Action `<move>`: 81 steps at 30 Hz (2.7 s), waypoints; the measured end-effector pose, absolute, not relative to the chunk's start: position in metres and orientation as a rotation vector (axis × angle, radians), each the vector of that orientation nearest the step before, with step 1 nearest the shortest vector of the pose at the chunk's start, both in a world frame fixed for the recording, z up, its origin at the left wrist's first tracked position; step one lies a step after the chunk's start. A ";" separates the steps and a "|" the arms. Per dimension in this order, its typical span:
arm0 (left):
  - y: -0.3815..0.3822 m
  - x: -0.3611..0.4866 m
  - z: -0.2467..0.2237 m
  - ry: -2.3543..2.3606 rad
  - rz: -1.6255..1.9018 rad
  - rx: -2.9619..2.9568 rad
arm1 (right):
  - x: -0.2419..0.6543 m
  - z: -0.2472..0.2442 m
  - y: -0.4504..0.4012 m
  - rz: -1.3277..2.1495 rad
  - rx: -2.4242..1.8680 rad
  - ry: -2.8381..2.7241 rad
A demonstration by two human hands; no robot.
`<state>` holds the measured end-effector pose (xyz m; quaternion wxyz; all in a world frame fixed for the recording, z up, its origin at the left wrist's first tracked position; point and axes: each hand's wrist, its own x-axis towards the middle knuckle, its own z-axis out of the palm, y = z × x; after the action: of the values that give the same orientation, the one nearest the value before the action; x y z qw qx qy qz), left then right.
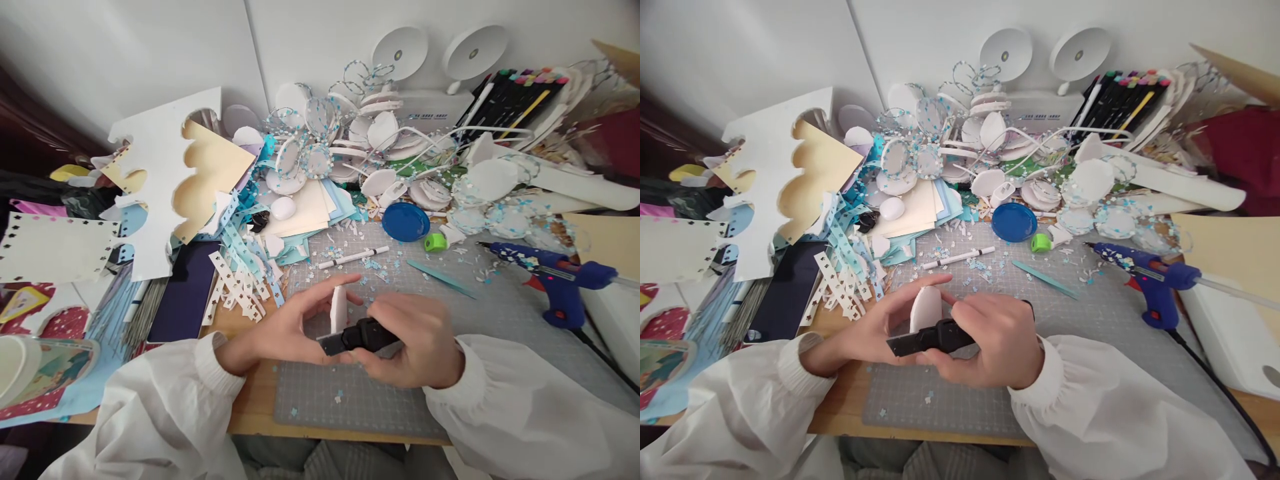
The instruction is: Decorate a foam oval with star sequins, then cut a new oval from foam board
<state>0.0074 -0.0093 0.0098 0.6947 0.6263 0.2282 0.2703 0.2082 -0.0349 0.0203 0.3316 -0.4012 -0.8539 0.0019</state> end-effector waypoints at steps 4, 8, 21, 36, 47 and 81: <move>-0.009 0.007 0.006 0.482 0.595 1.337 | 0.209 0.021 -0.034 -0.028 -1.045 -2.262; -0.008 0.008 0.007 0.494 0.562 1.291 | 0.209 0.023 -0.035 -0.001 -1.015 -2.288; -0.008 0.005 0.008 0.566 0.568 1.348 | 0.216 0.025 -0.030 -0.044 -1.061 -2.249; -0.009 0.007 0.006 0.515 0.579 1.417 | 0.213 0.023 -0.034 0.036 -1.031 -2.278; -0.009 0.005 0.005 0.466 0.569 1.428 | 0.210 0.022 -0.035 0.093 -1.034 -2.263; -0.009 0.005 0.004 0.483 0.644 1.489 | 0.212 0.019 -0.031 -0.029 -1.123 -2.206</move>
<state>0.0050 -0.0085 0.0035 0.6626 0.6588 0.2135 0.2851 0.2118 -0.0307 0.0191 0.3269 -0.4286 -0.8422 -0.0111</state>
